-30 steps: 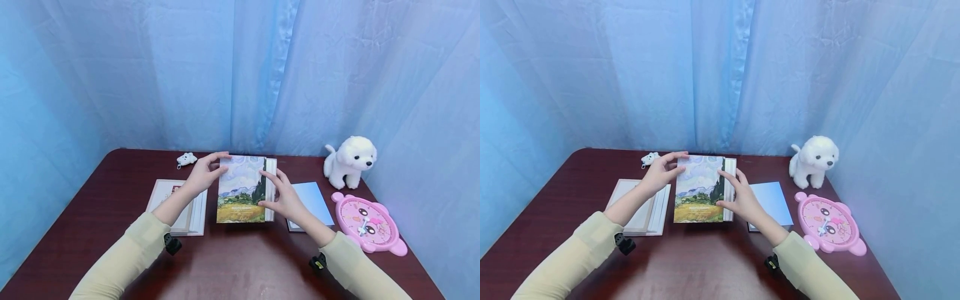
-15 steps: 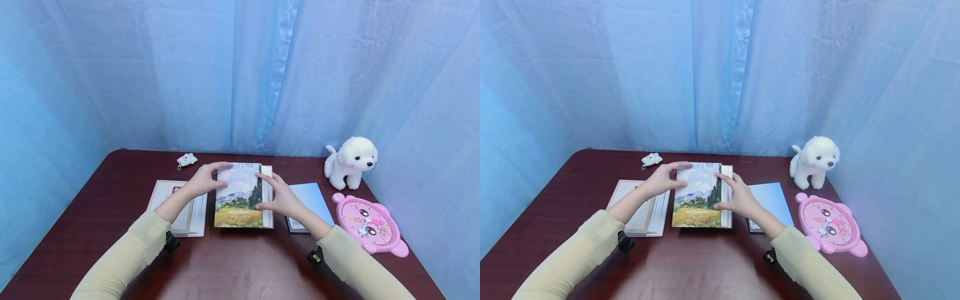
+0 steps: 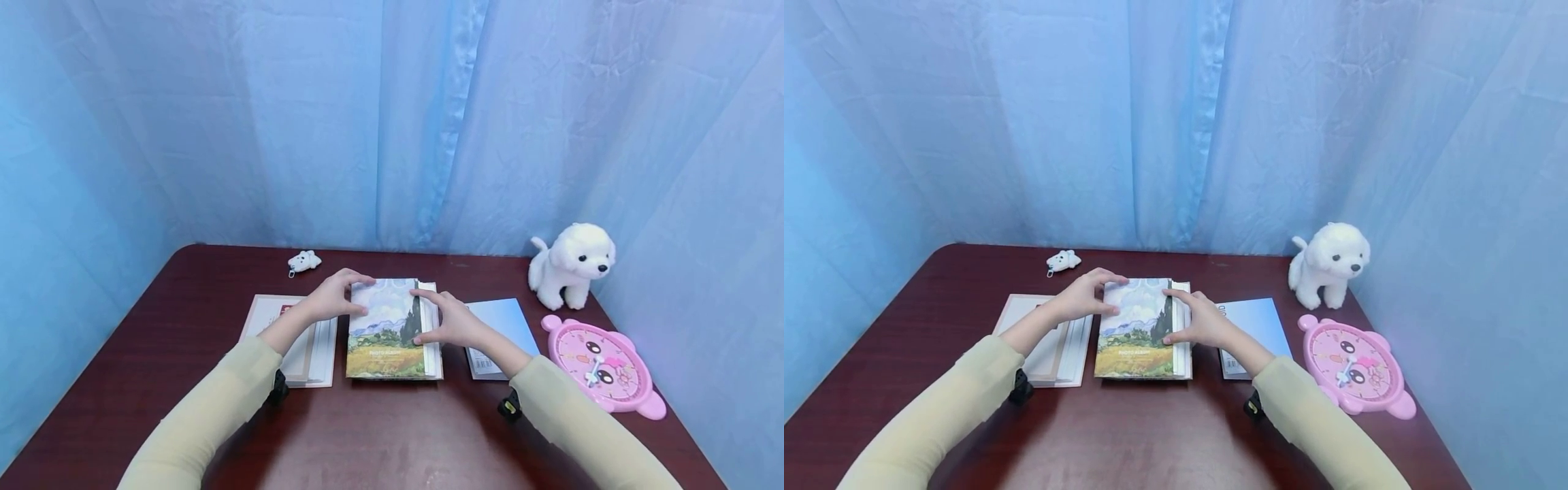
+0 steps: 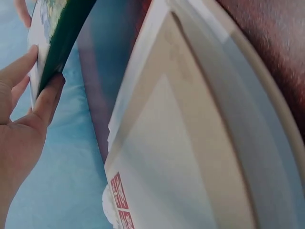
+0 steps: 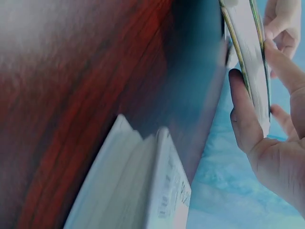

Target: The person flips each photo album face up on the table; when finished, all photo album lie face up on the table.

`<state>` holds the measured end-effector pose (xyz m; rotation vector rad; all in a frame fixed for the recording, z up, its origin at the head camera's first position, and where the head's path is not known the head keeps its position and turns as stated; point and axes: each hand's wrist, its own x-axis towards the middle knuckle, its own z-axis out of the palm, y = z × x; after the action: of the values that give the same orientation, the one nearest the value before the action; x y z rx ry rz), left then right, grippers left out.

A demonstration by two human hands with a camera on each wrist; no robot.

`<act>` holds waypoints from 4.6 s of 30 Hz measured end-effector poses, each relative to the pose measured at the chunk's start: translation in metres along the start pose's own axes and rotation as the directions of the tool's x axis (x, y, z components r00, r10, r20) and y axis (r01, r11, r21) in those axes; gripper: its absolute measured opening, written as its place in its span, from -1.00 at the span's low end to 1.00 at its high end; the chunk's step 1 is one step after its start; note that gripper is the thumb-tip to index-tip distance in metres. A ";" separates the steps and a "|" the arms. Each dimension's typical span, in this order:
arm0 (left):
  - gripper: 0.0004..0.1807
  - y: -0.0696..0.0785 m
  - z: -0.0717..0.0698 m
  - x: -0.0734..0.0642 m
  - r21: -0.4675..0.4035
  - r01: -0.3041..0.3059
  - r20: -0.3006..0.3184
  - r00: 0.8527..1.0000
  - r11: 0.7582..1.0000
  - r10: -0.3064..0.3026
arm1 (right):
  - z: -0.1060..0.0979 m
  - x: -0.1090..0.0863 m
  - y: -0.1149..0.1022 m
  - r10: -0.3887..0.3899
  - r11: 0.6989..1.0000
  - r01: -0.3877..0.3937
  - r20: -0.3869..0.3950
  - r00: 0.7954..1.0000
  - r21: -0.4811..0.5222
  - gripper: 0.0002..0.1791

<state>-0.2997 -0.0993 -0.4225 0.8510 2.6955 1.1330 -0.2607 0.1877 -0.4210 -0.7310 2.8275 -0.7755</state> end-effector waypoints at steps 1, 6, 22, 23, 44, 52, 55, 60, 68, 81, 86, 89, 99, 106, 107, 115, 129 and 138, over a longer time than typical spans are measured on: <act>-0.37 -0.002 0.000 0.001 -0.002 -0.001 0.005 1.000 1.000 0.001 | 0.000 0.001 0.002 0.001 1.000 -0.001 0.012 1.000 -0.007 0.05; -0.37 -0.007 0.002 0.004 0.001 -0.002 0.022 1.000 1.000 0.002 | 0.001 0.005 0.008 0.004 1.000 -0.004 0.080 0.997 -0.002 0.09; -0.40 -0.019 0.004 0.002 0.030 0.014 0.112 0.994 0.999 -0.017 | 0.012 0.010 0.015 0.009 0.998 0.008 0.255 0.967 -0.068 0.17; -0.40 -0.021 0.004 0.001 0.034 0.016 0.120 0.993 0.999 -0.020 | 0.013 0.010 0.015 0.011 0.997 0.009 0.257 0.966 -0.078 0.16; -0.38 -0.017 0.001 -0.004 0.108 0.023 0.125 0.991 0.994 -0.036 | 0.010 0.011 0.019 -0.034 0.992 0.063 0.242 0.970 -0.113 0.11; -0.31 0.007 0.001 -0.010 0.110 0.027 0.052 0.998 0.994 -0.033 | -0.009 -0.009 0.017 -0.062 0.992 0.076 0.136 0.989 -0.097 0.06; -0.31 0.022 0.003 -0.014 0.095 0.030 0.042 0.999 0.995 -0.034 | -0.018 -0.019 0.018 -0.088 0.991 0.097 0.104 0.991 -0.088 0.03; -0.28 0.046 0.007 -0.017 0.082 0.004 0.046 0.999 0.997 -0.008 | -0.034 -0.035 0.019 -0.096 0.991 0.100 0.048 0.994 -0.084 0.03; -0.23 0.075 0.025 -0.015 0.026 -0.044 0.042 0.998 0.999 0.043 | -0.055 -0.058 0.029 -0.120 0.990 0.116 -0.042 0.992 -0.081 0.01; -0.11 0.110 0.075 0.001 0.011 -0.073 0.067 0.995 0.997 0.072 | -0.078 -0.094 0.073 -0.131 0.988 0.114 -0.165 0.978 -0.104 -0.06; -0.08 0.118 0.094 0.011 -0.011 -0.086 0.092 0.992 0.996 0.086 | -0.082 -0.108 0.089 -0.096 0.992 0.078 -0.182 0.979 -0.100 -0.05; -0.07 0.120 0.104 0.018 -0.028 -0.088 0.104 0.990 0.996 0.090 | -0.083 -0.114 0.100 -0.077 0.994 0.061 -0.186 0.979 -0.089 -0.04; -0.06 0.116 0.133 0.040 -0.042 -0.088 0.197 0.976 0.995 0.094 | -0.082 -0.130 0.128 0.059 0.998 -0.058 -0.104 0.993 0.007 -0.02; -0.06 0.109 0.147 0.049 -0.005 -0.080 0.258 0.963 0.997 0.078 | -0.078 -0.129 0.141 0.076 0.997 -0.076 -0.023 0.997 0.034 0.00; -0.06 0.108 0.148 0.050 -0.002 -0.079 0.263 0.962 0.997 0.076 | -0.077 -0.128 0.142 0.070 0.997 -0.069 -0.018 0.997 0.028 0.00; -0.08 0.102 0.147 0.054 0.028 -0.086 0.265 0.961 0.996 0.076 | -0.073 -0.120 0.142 0.073 0.997 -0.073 0.004 0.997 0.032 -0.02; -0.16 0.098 0.139 0.052 0.082 -0.103 0.275 0.958 0.991 0.076 | -0.071 -0.111 0.131 0.053 0.991 -0.053 0.000 0.999 0.119 -0.14; -0.26 0.088 0.132 0.053 -0.038 -0.090 0.257 0.962 0.995 0.096 | -0.077 -0.111 0.119 -0.009 0.966 0.022 -0.053 0.999 0.257 -0.26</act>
<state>-0.2648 0.0618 -0.4507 1.0514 2.4471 0.9921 -0.2314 0.3656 -0.4168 -0.7006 2.6927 -1.1531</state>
